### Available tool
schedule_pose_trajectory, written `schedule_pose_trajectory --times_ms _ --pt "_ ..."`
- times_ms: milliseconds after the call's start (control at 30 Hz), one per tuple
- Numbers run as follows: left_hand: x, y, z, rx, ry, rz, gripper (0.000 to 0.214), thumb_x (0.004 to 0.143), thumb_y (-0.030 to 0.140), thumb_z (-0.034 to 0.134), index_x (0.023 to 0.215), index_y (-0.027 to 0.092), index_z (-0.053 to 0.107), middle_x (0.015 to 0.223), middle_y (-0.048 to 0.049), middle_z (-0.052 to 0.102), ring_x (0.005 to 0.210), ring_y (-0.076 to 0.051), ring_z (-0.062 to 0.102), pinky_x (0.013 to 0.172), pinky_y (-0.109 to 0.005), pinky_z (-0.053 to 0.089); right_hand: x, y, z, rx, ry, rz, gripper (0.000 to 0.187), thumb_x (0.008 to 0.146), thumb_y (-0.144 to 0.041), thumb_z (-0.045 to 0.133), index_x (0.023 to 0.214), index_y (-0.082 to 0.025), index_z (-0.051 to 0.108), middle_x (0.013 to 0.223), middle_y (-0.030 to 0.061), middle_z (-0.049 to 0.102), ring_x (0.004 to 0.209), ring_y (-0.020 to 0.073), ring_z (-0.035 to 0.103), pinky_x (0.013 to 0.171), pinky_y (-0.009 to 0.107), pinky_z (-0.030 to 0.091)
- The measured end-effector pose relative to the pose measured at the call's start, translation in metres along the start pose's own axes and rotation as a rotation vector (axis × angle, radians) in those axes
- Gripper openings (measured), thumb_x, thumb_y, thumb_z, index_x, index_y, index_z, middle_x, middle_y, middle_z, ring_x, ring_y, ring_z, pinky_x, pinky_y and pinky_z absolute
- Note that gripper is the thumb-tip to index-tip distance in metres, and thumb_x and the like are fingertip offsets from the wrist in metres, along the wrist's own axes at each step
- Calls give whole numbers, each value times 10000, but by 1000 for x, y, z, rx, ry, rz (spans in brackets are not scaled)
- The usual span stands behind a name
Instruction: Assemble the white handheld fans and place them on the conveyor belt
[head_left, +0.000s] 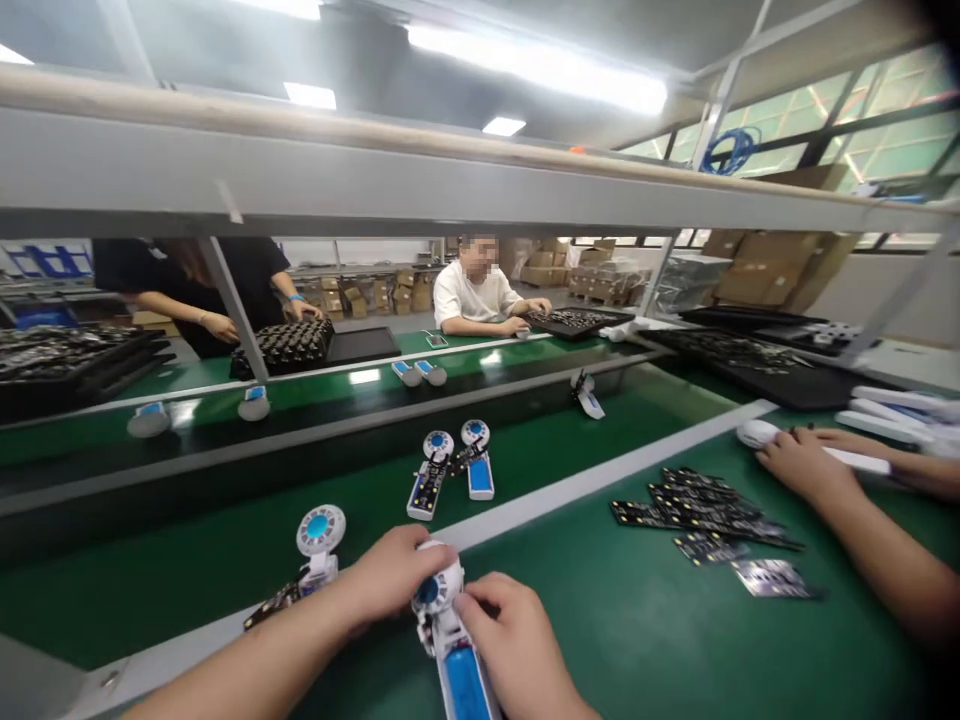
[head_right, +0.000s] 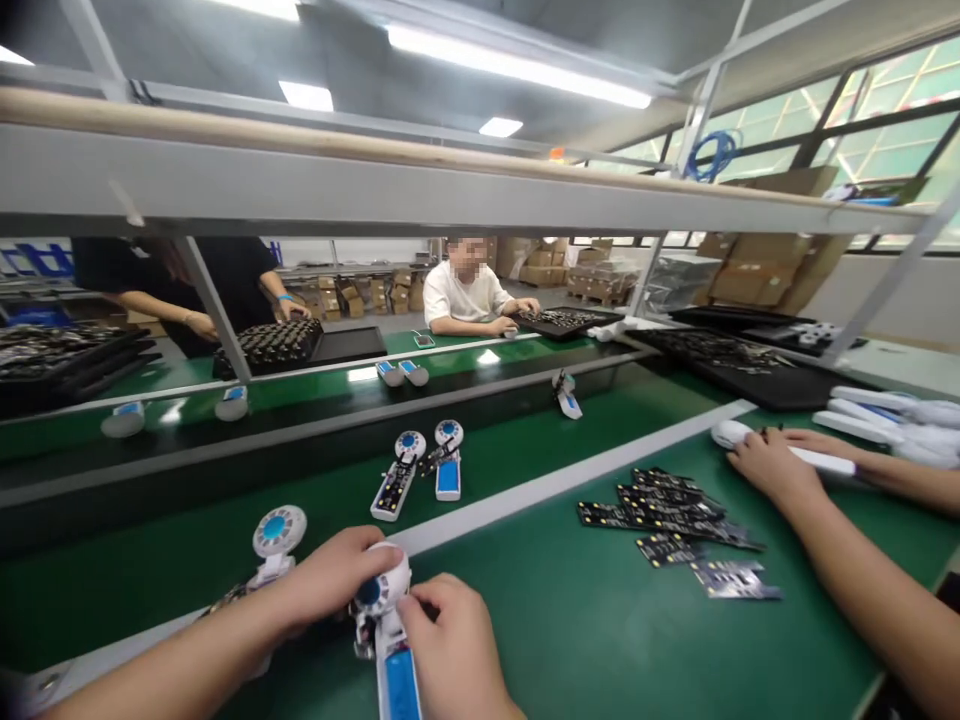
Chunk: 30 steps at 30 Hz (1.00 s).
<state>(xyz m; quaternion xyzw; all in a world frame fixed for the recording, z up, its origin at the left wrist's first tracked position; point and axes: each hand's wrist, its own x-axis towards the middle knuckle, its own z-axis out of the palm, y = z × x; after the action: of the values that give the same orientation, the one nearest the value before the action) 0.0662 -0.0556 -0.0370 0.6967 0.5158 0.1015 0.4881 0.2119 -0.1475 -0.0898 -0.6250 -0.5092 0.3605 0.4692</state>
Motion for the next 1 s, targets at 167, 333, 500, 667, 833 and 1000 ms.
schedule_pose_trajectory --times_ms 167,333,500,667,833,1000 --pt "1 -6 11 -213 -49 44 621 853 588 486 1233 103 559 962 -122 686 719 -199 675 639 -315 563 9 22 -2 171 93 125 164 789 -281 638 753 -159 742 732 66 734 700 236 675 656 290 505" --pt "-21 -31 35 -109 99 194 965 628 239 783 1484 218 338 1363 -154 568 1167 -299 606 1037 -447 458 9 23 -6 196 139 70 89 760 -204 644 713 -176 715 766 43 695 738 211 653 699 278 488" --pt "-23 -52 64 4 352 347 516 785 205 627 1297 257 599 1492 -104 460 1270 -312 544 1056 -480 459 6 21 -8 113 70 -72 197 827 -123 556 771 -197 729 843 38 678 815 194 657 764 280 489" --pt "-20 -57 60 -178 340 248 332 911 306 498 1184 208 660 1210 -112 683 1014 -253 701 932 -410 557 8 23 -13 38 10 -75 192 842 -105 584 811 -204 746 880 35 686 860 189 660 810 290 493" --pt "-25 -57 57 -188 259 188 342 898 378 551 1156 191 675 1167 -109 713 988 -266 702 935 -410 543 12 21 -20 2 -100 -80 233 811 -48 589 793 -211 756 908 25 681 874 171 661 827 277 494" --pt "-27 -56 62 -214 229 174 373 916 368 533 1215 181 651 1173 -100 715 1022 -252 686 953 -390 529 15 22 -21 -81 -76 -107 209 746 -15 606 717 -201 698 827 2 655 784 150 636 739 252 482"
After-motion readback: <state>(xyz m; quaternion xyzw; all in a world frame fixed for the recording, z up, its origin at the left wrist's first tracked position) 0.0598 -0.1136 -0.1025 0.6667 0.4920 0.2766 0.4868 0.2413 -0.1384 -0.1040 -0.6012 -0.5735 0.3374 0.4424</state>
